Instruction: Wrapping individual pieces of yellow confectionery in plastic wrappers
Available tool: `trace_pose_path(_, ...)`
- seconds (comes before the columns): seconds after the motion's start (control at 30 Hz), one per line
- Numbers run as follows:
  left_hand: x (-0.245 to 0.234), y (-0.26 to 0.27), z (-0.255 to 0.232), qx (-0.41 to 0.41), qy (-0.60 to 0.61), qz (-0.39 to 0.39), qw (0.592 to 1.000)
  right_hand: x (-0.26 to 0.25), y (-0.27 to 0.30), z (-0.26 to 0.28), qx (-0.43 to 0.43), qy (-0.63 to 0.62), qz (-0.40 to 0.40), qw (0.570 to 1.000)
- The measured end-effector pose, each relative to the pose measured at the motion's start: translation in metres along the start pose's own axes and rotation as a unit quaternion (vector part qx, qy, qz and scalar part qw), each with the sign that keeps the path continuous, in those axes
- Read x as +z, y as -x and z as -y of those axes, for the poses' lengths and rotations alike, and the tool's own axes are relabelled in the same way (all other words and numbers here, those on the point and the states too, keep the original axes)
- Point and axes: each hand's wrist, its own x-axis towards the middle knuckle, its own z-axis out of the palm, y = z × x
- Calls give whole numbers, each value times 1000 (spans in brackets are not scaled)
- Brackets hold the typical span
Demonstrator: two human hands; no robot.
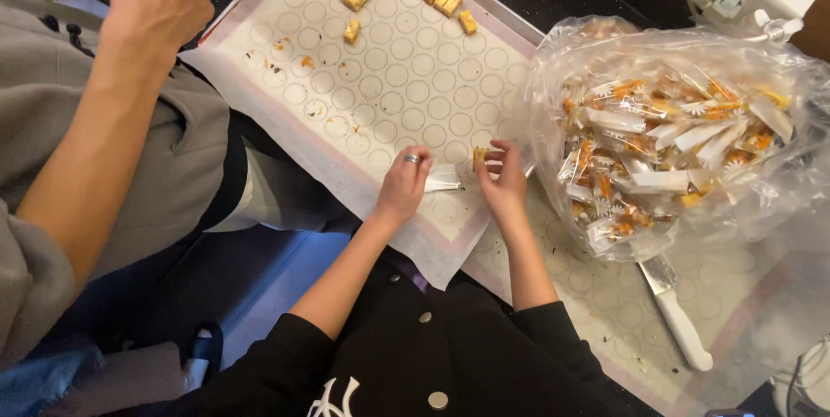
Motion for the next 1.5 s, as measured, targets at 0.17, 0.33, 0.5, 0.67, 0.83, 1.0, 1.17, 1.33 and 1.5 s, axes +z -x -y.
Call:
trace_pose_path(0.17,-18,-2,-23,26,16,-30,999,-8,21,70,-1,-194,50,980)
trace_pose_path(0.33,-27,-5,-41,97,11,-37,994,-14,23,86,-5,-222,64,973)
trace_pose_path(0.5,-31,-4,-42,126,-32,-63,990,-14,25,94,44,-213,80,973)
trace_pose_path(0.67,-35,-5,-42,115,-39,-66,990,-18,27,120,13,-146,92,985)
trace_pose_path(0.83,-38,-7,-38,172,-134,-66,974,-19,17,110,25,-123,111,986)
trace_pose_path(1.0,-32,-10,-47,161,-136,-49,976,-27,29,128,-180,49,83,979)
trace_pose_path(1.17,-33,-16,-59,160,-106,5,981,-31,35,110,-239,84,16,967)
trace_pose_path(1.33,-35,-23,-70,111,-21,20,993,-39,40,115,-255,39,-19,966)
trace_pose_path(1.5,-40,-25,-81,136,-30,58,988,-41,45,120,-238,3,14,971)
